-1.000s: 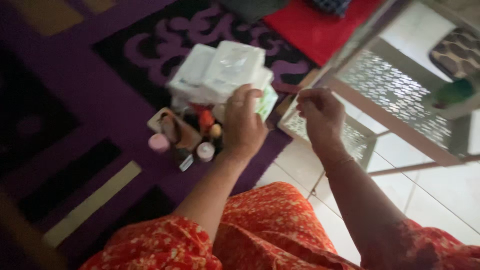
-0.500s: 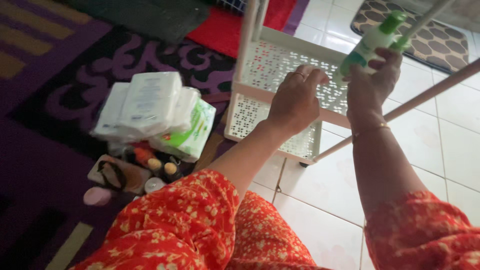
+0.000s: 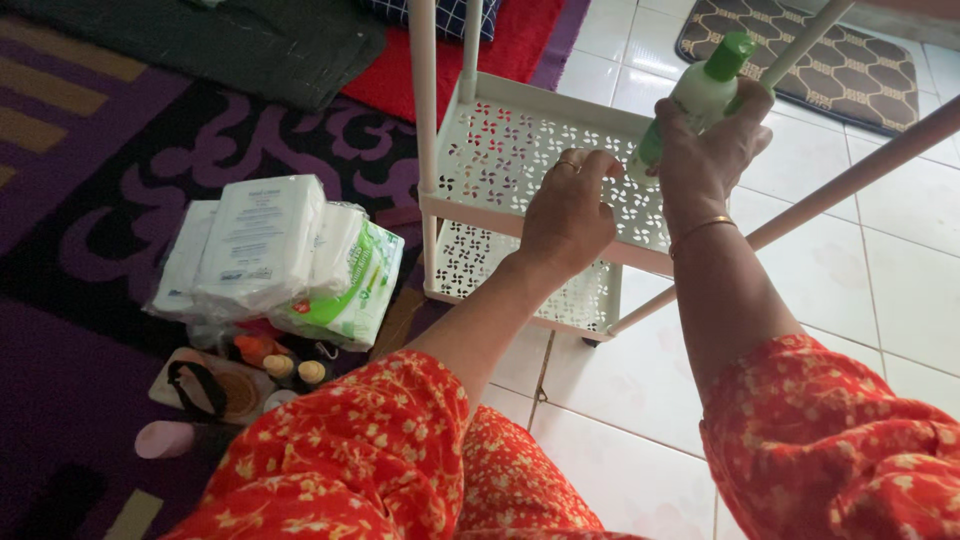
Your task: The person assembles a three-tiered plastic rack by inserting metal poles into the trays. They place cosmetic bottles on the floor, then connect the trays and poles to form the rack structure.
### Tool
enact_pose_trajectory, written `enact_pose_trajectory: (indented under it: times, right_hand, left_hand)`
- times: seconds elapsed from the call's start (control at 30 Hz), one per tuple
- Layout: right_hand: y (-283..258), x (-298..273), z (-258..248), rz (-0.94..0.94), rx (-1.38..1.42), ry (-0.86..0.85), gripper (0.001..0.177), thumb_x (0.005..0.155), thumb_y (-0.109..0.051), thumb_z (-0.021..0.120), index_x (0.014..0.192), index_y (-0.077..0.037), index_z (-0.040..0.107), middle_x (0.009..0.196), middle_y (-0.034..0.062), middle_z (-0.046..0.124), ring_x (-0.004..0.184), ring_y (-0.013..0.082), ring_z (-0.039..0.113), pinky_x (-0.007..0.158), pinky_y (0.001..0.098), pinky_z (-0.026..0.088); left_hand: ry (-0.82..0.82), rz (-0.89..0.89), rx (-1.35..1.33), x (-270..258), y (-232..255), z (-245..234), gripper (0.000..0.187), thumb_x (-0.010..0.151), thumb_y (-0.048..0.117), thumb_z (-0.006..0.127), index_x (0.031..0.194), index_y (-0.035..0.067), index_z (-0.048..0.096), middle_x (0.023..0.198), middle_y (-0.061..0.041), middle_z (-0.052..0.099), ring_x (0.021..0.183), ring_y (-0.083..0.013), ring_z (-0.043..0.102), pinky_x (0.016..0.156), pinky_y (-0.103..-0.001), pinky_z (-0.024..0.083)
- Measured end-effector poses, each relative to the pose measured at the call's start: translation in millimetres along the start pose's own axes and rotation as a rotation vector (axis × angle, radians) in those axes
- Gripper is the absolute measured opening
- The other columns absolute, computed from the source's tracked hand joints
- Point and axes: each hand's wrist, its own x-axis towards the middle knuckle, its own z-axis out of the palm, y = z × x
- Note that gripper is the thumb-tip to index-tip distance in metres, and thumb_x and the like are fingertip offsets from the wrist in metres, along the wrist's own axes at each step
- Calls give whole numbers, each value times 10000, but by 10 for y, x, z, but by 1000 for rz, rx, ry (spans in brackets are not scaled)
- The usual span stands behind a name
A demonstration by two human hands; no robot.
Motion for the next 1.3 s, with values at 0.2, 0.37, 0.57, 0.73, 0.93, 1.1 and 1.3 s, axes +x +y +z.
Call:
enact_pose_trajectory:
  times: [0.2,0.37,0.57,0.73,0.93,1.1,1.3]
  right_hand:
    - [43,66,56,-31,28,-13,619,892,-284,883,1265,-92,427,1205,145,566,1155,325,655,988,449,540]
    - [-19,-87,34,-134,89,-96,629,914,-278,878,1268,-64,405,1197,166,643,1129,310,695,992,434,553]
    - [-358,-647,-97,-285,32,-176,597,946,-255,851,1378,-74,479,1232,148,664,1140,277,693,973,442,554]
    - [-842,-1216,-258,-471,197,-192,595,965,-181,839,1394,-42,452,1300,120,643,1203,257,692,1017,415,582]
    - [-1417,-1660,-297,-432,324,-313,626,846,-207,829,1315,-46,446,1203,92,569,1121,185,639,725,335,594]
    - [-1682,-2184,-33,-623,409,-485,525,1032,-163,849,1363,-28,463,1255,109,622,1129,176,661,1001,343,599]
    - [-2036,-2940,509,-555,443,-869,605,898,-188,823,1362,-28,469,1224,114,671,1063,201,695,868,338,573]
  left_hand:
    - [-11,19,3,-22,-21,1,413,757,-35,624,1155,67,590,1234,-182,604,1157,-362,615,958,-466,513]
    - [25,10,-37,-34,-61,11,401,764,-59,604,1146,61,589,1192,-177,634,1152,-362,630,975,-454,522]
    - [103,34,-73,-135,-19,-115,563,764,-53,615,1309,27,497,1221,-241,620,1174,-429,603,998,-498,503]
    - [216,75,-103,-319,47,-453,709,831,117,761,1430,-1,401,1288,-275,591,1212,-453,585,1008,-509,505]
    - [387,138,-17,-726,18,-979,742,860,160,776,1470,15,378,1324,-264,602,1233,-441,606,1031,-506,515]
    - [469,70,4,-1165,-114,-1582,714,845,140,802,1429,15,410,1233,-248,645,1139,-459,639,937,-536,515]
    - [566,-204,79,-1902,-378,-2425,549,827,68,740,1327,18,517,1141,-211,695,1089,-421,681,898,-500,545]
